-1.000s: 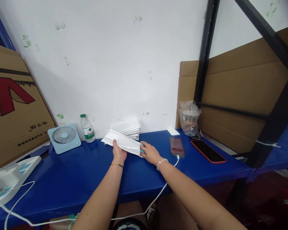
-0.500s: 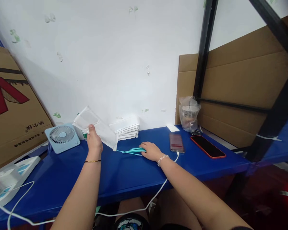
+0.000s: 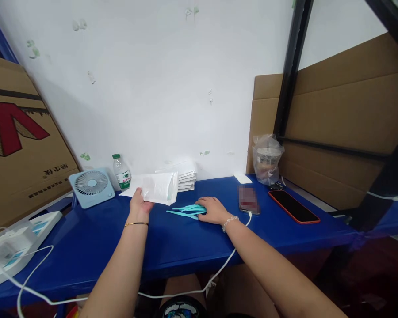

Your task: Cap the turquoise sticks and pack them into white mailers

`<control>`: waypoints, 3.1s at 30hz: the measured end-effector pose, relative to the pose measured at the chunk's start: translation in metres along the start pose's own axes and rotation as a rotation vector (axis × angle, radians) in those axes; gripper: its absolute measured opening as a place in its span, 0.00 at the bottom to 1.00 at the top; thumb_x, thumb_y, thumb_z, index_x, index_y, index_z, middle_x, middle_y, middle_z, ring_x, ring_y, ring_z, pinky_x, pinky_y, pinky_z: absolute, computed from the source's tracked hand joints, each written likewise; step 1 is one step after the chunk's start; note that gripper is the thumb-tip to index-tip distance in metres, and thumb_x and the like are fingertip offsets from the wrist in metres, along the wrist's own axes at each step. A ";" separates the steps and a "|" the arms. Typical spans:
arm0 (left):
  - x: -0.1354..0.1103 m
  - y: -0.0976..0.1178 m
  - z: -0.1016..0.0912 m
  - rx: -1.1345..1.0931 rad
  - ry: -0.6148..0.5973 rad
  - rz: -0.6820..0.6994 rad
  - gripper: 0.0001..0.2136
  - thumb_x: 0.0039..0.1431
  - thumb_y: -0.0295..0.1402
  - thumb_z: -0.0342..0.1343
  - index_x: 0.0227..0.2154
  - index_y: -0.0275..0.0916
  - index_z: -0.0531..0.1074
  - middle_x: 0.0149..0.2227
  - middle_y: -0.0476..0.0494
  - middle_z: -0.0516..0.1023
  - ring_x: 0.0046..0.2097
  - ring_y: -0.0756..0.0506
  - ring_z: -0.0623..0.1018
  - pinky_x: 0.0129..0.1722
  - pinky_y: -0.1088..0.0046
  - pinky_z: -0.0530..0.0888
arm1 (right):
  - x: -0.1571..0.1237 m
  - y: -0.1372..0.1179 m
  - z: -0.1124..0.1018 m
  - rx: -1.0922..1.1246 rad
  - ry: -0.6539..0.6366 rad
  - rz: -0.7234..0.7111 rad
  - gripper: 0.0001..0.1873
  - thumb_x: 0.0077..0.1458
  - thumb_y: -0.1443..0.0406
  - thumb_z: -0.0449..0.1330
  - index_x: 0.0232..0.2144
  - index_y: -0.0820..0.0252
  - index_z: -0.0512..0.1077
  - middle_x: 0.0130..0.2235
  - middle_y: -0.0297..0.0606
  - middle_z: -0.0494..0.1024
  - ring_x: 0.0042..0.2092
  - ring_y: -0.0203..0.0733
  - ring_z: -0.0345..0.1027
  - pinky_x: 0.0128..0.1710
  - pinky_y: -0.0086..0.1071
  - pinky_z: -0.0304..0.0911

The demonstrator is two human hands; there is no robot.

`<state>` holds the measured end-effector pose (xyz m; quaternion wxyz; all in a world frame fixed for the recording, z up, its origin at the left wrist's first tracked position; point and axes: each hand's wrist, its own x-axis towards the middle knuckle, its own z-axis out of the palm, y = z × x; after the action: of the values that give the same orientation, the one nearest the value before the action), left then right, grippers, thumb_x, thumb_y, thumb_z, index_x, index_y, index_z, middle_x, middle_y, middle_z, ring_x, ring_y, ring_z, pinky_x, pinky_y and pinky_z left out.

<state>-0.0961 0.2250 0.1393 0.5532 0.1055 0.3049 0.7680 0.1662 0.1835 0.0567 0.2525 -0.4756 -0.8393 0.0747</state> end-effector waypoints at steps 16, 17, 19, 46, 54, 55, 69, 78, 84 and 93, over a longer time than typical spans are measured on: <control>-0.020 -0.094 0.006 0.034 0.140 0.131 0.16 0.62 0.37 0.45 0.47 0.30 0.68 0.44 0.34 0.75 0.46 0.42 0.76 0.42 0.65 0.76 | 0.007 -0.011 -0.012 0.525 0.395 -0.028 0.11 0.54 0.64 0.53 0.41 0.58 0.68 0.47 0.42 0.66 0.45 0.42 0.64 0.42 0.33 0.63; -0.023 -0.095 0.008 0.034 0.139 0.136 0.17 0.62 0.37 0.45 0.47 0.30 0.67 0.44 0.34 0.75 0.46 0.42 0.76 0.42 0.66 0.75 | 0.006 -0.010 -0.013 0.558 0.431 -0.005 0.12 0.55 0.64 0.52 0.42 0.58 0.67 0.46 0.41 0.67 0.41 0.40 0.65 0.40 0.33 0.63; -0.026 -0.095 0.011 0.035 0.150 0.158 0.17 0.62 0.37 0.45 0.47 0.31 0.67 0.45 0.34 0.74 0.47 0.43 0.76 0.44 0.67 0.75 | 0.002 -0.010 -0.015 0.612 0.545 0.029 0.14 0.58 0.63 0.48 0.47 0.57 0.63 0.47 0.41 0.66 0.37 0.38 0.65 0.39 0.34 0.64; 0.007 -0.007 -0.054 0.231 0.399 0.549 0.26 0.46 0.20 0.58 0.49 0.38 0.58 0.49 0.41 0.69 0.48 0.49 0.73 0.51 0.69 0.68 | -0.001 0.035 -0.034 0.492 0.493 0.253 0.16 0.51 0.53 0.56 0.24 0.60 0.71 0.42 0.42 0.68 0.43 0.45 0.64 0.41 0.36 0.60; -0.022 0.004 -0.065 0.998 0.219 1.146 0.38 0.39 0.27 0.64 0.55 0.36 0.55 0.62 0.31 0.48 0.65 0.37 0.44 0.62 0.56 0.43 | 0.008 0.042 -0.032 0.600 0.236 0.323 0.16 0.52 0.53 0.54 0.32 0.60 0.70 0.35 0.36 0.74 0.38 0.41 0.66 0.39 0.34 0.59; -0.026 -0.005 -0.057 1.022 -0.021 1.091 0.29 0.41 0.29 0.63 0.50 0.37 0.63 0.58 0.34 0.58 0.63 0.38 0.53 0.62 0.57 0.48 | 0.011 0.042 -0.030 0.598 0.178 0.326 0.16 0.52 0.53 0.53 0.32 0.60 0.70 0.32 0.34 0.74 0.36 0.40 0.65 0.37 0.33 0.59; -0.050 -0.081 -0.032 1.552 -1.264 0.449 0.19 0.50 0.42 0.59 0.44 0.42 0.71 0.44 0.40 0.71 0.49 0.39 0.69 0.51 0.62 0.64 | 0.012 0.067 -0.023 0.811 -0.116 0.262 0.16 0.52 0.53 0.56 0.31 0.61 0.68 0.32 0.37 0.77 0.35 0.38 0.67 0.39 0.32 0.60; -0.016 -0.085 -0.003 1.800 -1.105 0.533 0.14 0.57 0.41 0.47 0.38 0.40 0.73 0.36 0.45 0.74 0.39 0.45 0.71 0.38 0.71 0.67 | 0.019 0.059 -0.021 0.545 0.035 0.194 0.16 0.48 0.52 0.59 0.28 0.60 0.71 0.37 0.36 0.70 0.37 0.39 0.64 0.40 0.32 0.58; 0.024 -0.091 -0.010 1.809 -1.081 0.254 0.15 0.53 0.42 0.48 0.31 0.36 0.74 0.27 0.49 0.72 0.29 0.49 0.69 0.29 0.76 0.63 | 0.020 0.072 -0.027 0.397 0.068 0.219 0.14 0.48 0.55 0.59 0.23 0.61 0.72 0.38 0.37 0.71 0.39 0.40 0.65 0.43 0.33 0.57; 0.001 -0.092 -0.005 1.810 -1.155 0.477 0.14 0.51 0.46 0.52 0.32 0.42 0.75 0.33 0.47 0.75 0.35 0.47 0.72 0.34 0.75 0.65 | 0.007 0.065 -0.052 0.247 -0.188 0.222 0.13 0.39 0.55 0.66 0.26 0.56 0.77 0.35 0.35 0.73 0.39 0.43 0.67 0.39 0.31 0.57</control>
<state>-0.0270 0.2429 0.0810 0.1680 0.8720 0.4222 0.1823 0.2386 0.2188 0.0803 0.2198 -0.5218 -0.7859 0.2488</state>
